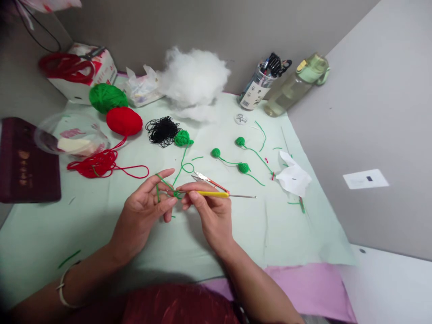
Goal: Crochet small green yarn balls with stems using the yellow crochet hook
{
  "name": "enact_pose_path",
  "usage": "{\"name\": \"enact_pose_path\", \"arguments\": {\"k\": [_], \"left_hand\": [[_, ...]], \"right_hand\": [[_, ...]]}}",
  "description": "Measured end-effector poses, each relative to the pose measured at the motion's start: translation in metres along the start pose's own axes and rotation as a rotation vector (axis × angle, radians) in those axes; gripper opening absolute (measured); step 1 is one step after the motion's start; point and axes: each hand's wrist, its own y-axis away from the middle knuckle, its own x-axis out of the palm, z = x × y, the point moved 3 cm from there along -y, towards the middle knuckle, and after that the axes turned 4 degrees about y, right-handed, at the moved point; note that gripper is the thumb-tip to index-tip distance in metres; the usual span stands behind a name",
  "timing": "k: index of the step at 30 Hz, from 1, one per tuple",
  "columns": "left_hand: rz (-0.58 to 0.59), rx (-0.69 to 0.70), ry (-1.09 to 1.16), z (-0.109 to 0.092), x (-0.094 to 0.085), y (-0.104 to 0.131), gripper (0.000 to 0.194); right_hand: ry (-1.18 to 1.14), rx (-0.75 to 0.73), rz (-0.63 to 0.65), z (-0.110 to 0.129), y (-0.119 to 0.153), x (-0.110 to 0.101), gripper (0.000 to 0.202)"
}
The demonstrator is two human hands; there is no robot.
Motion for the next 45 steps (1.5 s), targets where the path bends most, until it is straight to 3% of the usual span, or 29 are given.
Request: {"name": "enact_pose_path", "arguments": {"k": [18, 32, 40, 45], "left_hand": [[0.085, -0.090, 0.027, 0.002, 0.003, -0.003, 0.069], [0.126, -0.150, 0.066, 0.001, 0.004, -0.001, 0.078], [0.128, -0.184, 0.100, -0.001, 0.002, -0.003, 0.061], [0.110, -0.180, 0.111, -0.006, 0.004, -0.002, 0.057]], "right_hand": [[0.103, -0.106, 0.012, 0.006, 0.000, 0.001, 0.016], [0.078, -0.082, 0.066, 0.004, 0.000, 0.000, 0.016], [-0.051, 0.083, 0.043, -0.002, -0.004, -0.007, 0.020], [-0.089, 0.063, 0.056, 0.005, -0.007, -0.006, 0.023]]}}
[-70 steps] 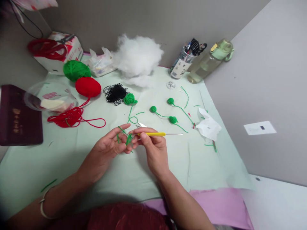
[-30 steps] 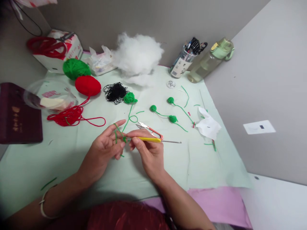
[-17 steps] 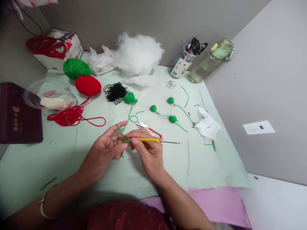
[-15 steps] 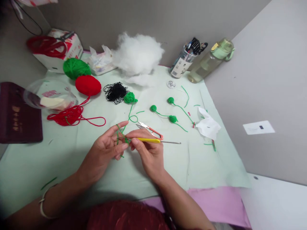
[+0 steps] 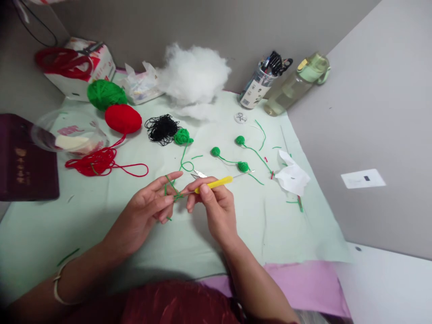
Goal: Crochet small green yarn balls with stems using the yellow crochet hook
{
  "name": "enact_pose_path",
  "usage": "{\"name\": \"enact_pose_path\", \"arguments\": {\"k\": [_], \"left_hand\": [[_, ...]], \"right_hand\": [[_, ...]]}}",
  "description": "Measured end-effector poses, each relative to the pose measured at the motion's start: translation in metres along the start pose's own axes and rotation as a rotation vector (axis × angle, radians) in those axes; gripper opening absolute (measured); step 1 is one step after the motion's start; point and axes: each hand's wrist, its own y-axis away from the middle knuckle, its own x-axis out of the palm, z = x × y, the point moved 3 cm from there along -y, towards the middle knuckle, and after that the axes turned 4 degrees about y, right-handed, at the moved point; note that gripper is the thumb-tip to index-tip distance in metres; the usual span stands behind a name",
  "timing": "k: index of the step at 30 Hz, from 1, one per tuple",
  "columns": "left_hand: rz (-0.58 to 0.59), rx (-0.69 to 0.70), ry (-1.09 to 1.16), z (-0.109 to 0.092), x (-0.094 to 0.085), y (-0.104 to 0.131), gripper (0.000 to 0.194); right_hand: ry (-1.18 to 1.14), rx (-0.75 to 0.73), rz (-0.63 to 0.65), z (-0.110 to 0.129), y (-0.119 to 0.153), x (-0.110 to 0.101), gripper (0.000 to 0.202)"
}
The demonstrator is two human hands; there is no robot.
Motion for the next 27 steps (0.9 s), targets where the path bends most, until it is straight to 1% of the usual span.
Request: {"name": "enact_pose_path", "arguments": {"k": [2, 4, 7, 9, 10, 12, 15, 18, 20, 21, 22, 24, 25, 27], "left_hand": [[-0.007, 0.004, 0.008, -0.001, 0.000, 0.000, 0.057], [-0.022, 0.012, 0.003, 0.000, -0.001, -0.001, 0.058], [-0.058, 0.036, -0.041, 0.001, -0.005, -0.001, 0.059], [-0.081, 0.062, -0.075, 0.001, -0.007, -0.001, 0.057], [-0.089, 0.075, -0.087, 0.002, -0.008, -0.001, 0.056], [-0.098, 0.091, -0.102, 0.002, -0.008, -0.001, 0.056], [-0.099, 0.088, -0.107, 0.002, -0.007, -0.001, 0.061], [-0.094, 0.060, -0.071, 0.001, -0.003, 0.000, 0.072], [-0.056, -0.003, -0.002, 0.002, -0.001, 0.001, 0.080], [-0.020, -0.054, 0.046, 0.003, 0.001, 0.001, 0.081], [0.020, -0.111, 0.097, 0.004, 0.002, 0.001, 0.081], [0.076, -0.196, 0.180, 0.005, 0.002, 0.001, 0.072], [0.083, -0.208, 0.206, 0.004, 0.001, 0.000, 0.065], [0.062, -0.163, 0.218, 0.000, -0.003, -0.003, 0.054]], "right_hand": [[0.070, -0.036, 0.009, 0.002, 0.002, 0.000, 0.025], [0.206, -0.118, 0.000, 0.004, 0.006, 0.000, 0.024], [0.465, -0.366, 0.003, 0.009, 0.015, 0.001, 0.021], [0.603, -0.521, 0.037, 0.011, 0.021, 0.003, 0.026], [0.647, -0.571, 0.052, 0.010, 0.023, 0.003, 0.030], [0.700, -0.625, 0.056, 0.009, 0.025, 0.004, 0.035], [0.764, -0.679, 0.037, 0.008, 0.025, 0.004, 0.037], [0.960, -0.705, 0.061, 0.007, 0.025, 0.006, 0.039], [1.120, -0.749, 0.069, 0.007, 0.028, 0.008, 0.041], [1.152, -0.772, 0.064, 0.008, 0.029, 0.008, 0.042], [1.146, -0.785, 0.053, 0.010, 0.030, 0.008, 0.044], [1.062, -0.764, 0.032, 0.014, 0.030, 0.007, 0.041], [0.979, -0.715, 0.003, 0.015, 0.029, 0.006, 0.037], [0.750, -0.568, -0.066, 0.017, 0.023, 0.004, 0.028]]}}
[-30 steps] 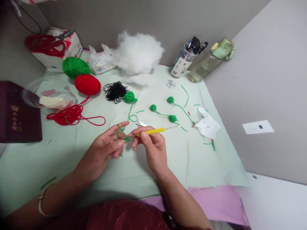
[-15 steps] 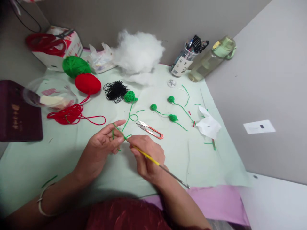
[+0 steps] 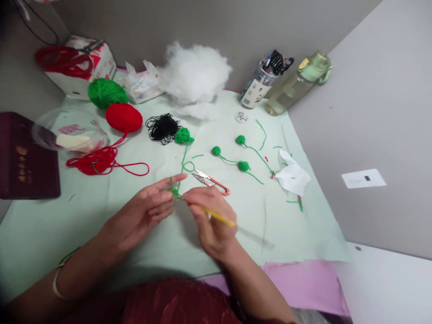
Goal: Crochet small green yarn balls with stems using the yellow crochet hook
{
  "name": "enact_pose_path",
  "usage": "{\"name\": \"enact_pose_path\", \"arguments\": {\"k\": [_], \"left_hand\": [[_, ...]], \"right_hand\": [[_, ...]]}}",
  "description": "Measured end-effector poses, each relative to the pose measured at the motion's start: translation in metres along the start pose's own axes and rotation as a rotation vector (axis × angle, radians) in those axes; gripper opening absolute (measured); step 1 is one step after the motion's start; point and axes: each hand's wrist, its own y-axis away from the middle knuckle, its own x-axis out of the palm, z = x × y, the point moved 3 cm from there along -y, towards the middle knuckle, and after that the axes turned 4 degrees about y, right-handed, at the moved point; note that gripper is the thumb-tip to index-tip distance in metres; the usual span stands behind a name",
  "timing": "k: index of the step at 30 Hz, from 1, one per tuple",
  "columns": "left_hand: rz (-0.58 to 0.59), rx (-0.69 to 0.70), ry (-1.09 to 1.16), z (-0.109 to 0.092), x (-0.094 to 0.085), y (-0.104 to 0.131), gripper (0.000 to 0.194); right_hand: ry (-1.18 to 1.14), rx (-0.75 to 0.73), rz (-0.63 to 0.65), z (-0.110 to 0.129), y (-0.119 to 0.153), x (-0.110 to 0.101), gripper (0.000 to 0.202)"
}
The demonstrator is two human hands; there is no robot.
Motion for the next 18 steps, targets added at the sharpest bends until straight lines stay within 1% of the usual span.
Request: {"name": "enact_pose_path", "arguments": {"k": [2, 3, 4, 6, 9, 12, 14, 15, 16, 18], "left_hand": [[-0.034, 0.070, -0.035, -0.005, -0.002, -0.001, 0.050], [-0.046, 0.097, -0.065, -0.006, -0.002, -0.001, 0.051], [-0.052, 0.115, -0.100, -0.006, -0.002, 0.000, 0.052], [-0.050, 0.122, -0.170, -0.002, 0.000, 0.000, 0.052], [-0.061, 0.143, -0.222, 0.003, 0.001, 0.002, 0.051], [-0.100, 0.192, -0.189, 0.007, 0.001, 0.002, 0.051], [-0.083, 0.166, -0.119, 0.009, 0.001, 0.001, 0.052], [-0.062, 0.128, -0.077, 0.010, 0.001, 0.000, 0.052], [-0.042, 0.084, -0.036, 0.010, 0.000, -0.001, 0.052], [-0.021, 0.019, 0.022, 0.008, -0.001, -0.003, 0.045]], "right_hand": [[-0.250, 0.181, -0.026, -0.005, -0.005, 0.002, 0.024], [-0.346, 0.247, -0.018, -0.007, -0.007, 0.005, 0.023], [-0.398, 0.280, 0.003, -0.008, -0.009, 0.008, 0.021], [-0.416, 0.299, 0.040, -0.009, -0.011, 0.011, 0.018], [-0.347, 0.272, 0.035, -0.008, -0.009, 0.012, 0.020], [-0.128, 0.114, 0.055, -0.005, -0.001, 0.012, 0.028], [0.044, 0.001, 0.097, -0.003, 0.003, 0.013, 0.033], [0.084, -0.024, 0.106, -0.004, 0.003, 0.012, 0.034], [0.081, -0.015, 0.099, -0.005, 0.002, 0.011, 0.032], [-0.040, 0.090, 0.026, -0.009, -0.002, 0.006, 0.023]]}}
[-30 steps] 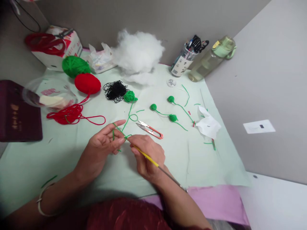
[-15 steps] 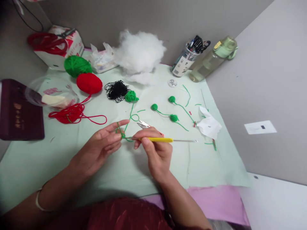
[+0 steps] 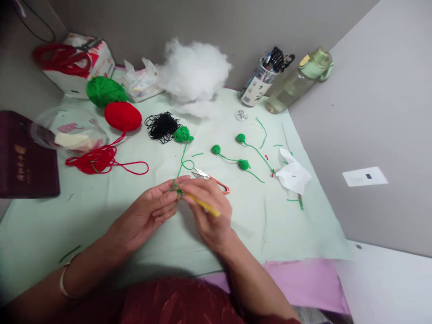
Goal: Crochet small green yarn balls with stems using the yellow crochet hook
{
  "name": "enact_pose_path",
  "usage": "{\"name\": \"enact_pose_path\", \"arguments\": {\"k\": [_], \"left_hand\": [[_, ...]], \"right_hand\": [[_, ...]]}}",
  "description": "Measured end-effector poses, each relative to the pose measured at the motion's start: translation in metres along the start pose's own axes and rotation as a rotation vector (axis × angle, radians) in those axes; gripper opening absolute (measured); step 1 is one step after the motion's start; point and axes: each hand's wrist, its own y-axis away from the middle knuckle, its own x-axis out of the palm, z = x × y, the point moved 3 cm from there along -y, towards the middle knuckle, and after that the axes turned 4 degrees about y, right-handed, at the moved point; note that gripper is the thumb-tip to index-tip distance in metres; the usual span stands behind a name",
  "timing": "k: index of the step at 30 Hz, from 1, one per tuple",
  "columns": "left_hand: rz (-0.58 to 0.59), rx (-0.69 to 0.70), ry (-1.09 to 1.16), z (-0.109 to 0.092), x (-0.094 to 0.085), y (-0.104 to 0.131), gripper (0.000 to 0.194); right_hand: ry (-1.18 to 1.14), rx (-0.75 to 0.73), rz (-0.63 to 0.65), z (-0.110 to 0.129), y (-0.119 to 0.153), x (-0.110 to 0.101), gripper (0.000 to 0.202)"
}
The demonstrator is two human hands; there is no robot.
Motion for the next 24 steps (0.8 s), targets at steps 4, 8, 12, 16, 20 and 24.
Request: {"name": "enact_pose_path", "arguments": {"k": [4, 8, 12, 16, 20, 24], "left_hand": [[-0.016, 0.048, -0.023, -0.009, -0.001, -0.002, 0.029], [-0.004, 0.074, -0.135, -0.006, 0.002, -0.001, 0.038], [0.005, 0.089, -0.192, -0.002, 0.002, 0.000, 0.038], [-0.010, 0.123, -0.237, -0.005, -0.001, 0.000, 0.031], [-0.050, 0.157, -0.249, -0.008, -0.002, 0.002, 0.030], [-0.057, 0.170, -0.208, -0.005, 0.001, 0.004, 0.054]], "right_hand": [[-0.370, 0.278, -0.094, -0.010, -0.008, -0.005, 0.020], [-0.497, 0.314, 0.038, -0.012, -0.008, 0.005, 0.017], [-0.509, 0.367, 0.048, -0.015, -0.005, 0.007, 0.017], [-0.590, 0.419, 0.035, -0.014, -0.007, 0.004, 0.021], [-0.411, 0.249, 0.028, -0.005, -0.006, -0.001, 0.023], [0.108, -0.155, 0.078, 0.008, 0.003, 0.000, 0.028]]}}
